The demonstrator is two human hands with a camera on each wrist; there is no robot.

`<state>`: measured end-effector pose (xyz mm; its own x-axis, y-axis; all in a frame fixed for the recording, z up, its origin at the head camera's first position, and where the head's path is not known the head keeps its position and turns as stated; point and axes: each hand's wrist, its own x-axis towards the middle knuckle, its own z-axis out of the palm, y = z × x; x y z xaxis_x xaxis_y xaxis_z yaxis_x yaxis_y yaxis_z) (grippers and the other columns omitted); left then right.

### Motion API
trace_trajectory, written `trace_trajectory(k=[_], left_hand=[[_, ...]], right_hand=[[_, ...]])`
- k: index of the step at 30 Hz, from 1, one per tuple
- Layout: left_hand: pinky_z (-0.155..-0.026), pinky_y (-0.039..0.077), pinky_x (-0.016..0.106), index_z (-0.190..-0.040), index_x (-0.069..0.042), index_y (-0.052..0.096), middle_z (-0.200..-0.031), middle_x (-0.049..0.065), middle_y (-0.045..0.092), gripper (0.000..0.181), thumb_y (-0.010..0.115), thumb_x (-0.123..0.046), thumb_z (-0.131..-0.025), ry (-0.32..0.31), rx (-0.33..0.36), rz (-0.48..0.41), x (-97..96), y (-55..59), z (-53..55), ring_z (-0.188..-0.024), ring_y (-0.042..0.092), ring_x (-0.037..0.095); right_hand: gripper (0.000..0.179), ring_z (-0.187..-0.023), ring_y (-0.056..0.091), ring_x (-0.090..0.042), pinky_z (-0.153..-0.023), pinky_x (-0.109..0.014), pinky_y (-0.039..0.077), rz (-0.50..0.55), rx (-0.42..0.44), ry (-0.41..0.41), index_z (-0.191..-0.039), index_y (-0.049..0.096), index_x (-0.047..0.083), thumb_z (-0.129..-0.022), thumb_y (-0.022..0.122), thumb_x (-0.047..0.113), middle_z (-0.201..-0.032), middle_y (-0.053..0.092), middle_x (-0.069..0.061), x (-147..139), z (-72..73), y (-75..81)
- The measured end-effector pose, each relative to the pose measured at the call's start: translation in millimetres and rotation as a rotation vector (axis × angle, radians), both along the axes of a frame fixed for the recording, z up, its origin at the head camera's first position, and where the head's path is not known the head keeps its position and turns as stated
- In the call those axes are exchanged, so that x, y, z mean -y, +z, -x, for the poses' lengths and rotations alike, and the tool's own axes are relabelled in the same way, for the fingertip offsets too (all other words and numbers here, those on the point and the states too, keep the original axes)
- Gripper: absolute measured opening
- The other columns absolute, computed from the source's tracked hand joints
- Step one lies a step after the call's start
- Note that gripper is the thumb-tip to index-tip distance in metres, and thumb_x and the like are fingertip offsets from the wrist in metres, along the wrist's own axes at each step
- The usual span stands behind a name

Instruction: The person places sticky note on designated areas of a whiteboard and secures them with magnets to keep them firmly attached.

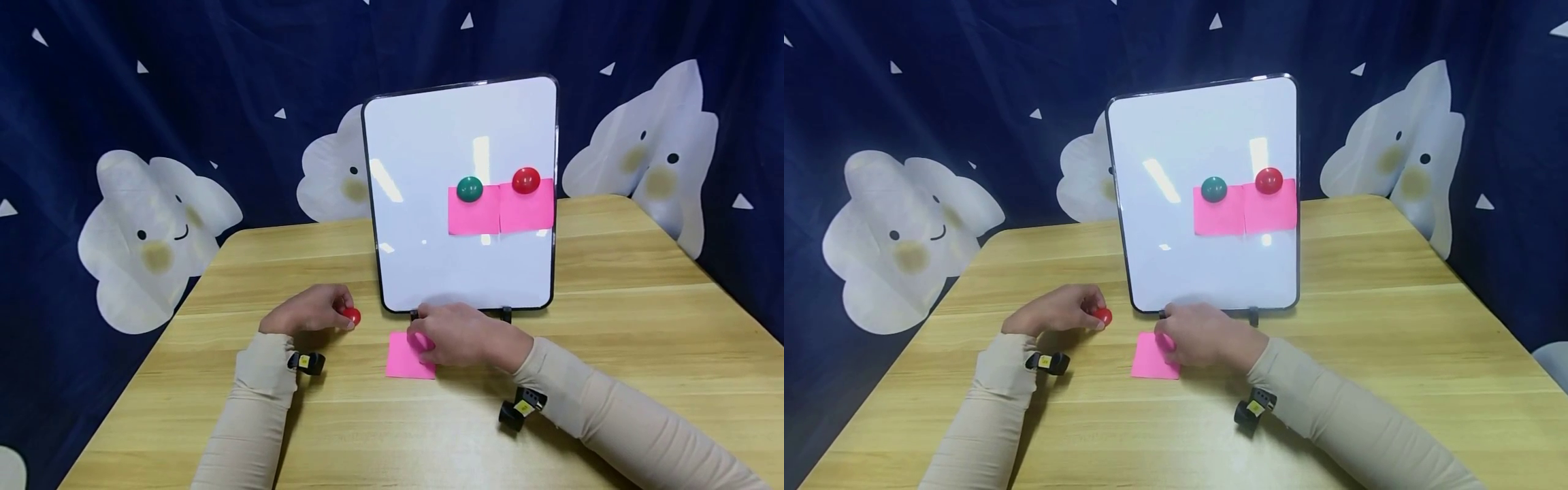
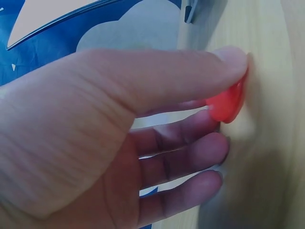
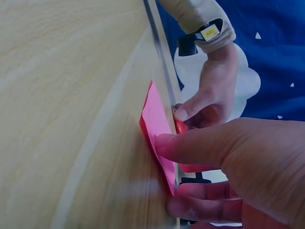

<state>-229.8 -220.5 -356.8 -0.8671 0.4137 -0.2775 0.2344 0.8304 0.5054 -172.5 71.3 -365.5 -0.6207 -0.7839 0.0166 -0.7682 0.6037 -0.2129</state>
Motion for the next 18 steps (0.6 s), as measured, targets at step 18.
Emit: trace_trajectory(k=[18], left_hand=[[-0.068,0.048,0.032,-0.1,-0.009,0.06,-0.09,0.004,0.062,0.027,0.08,-0.012,-0.082,0.005,-0.041,0.017,-5.7,-1.2,0.8,-0.077,0.055,0.021]], right_hand=[[0.048,-0.079,0.048,-0.012,-0.065,-0.029,0.045,-0.004,0.125,-0.09,-0.131,0.063,0.017,-0.086,0.078,0.026,-0.089,0.05,0.005,0.7,0.5,1.3]])
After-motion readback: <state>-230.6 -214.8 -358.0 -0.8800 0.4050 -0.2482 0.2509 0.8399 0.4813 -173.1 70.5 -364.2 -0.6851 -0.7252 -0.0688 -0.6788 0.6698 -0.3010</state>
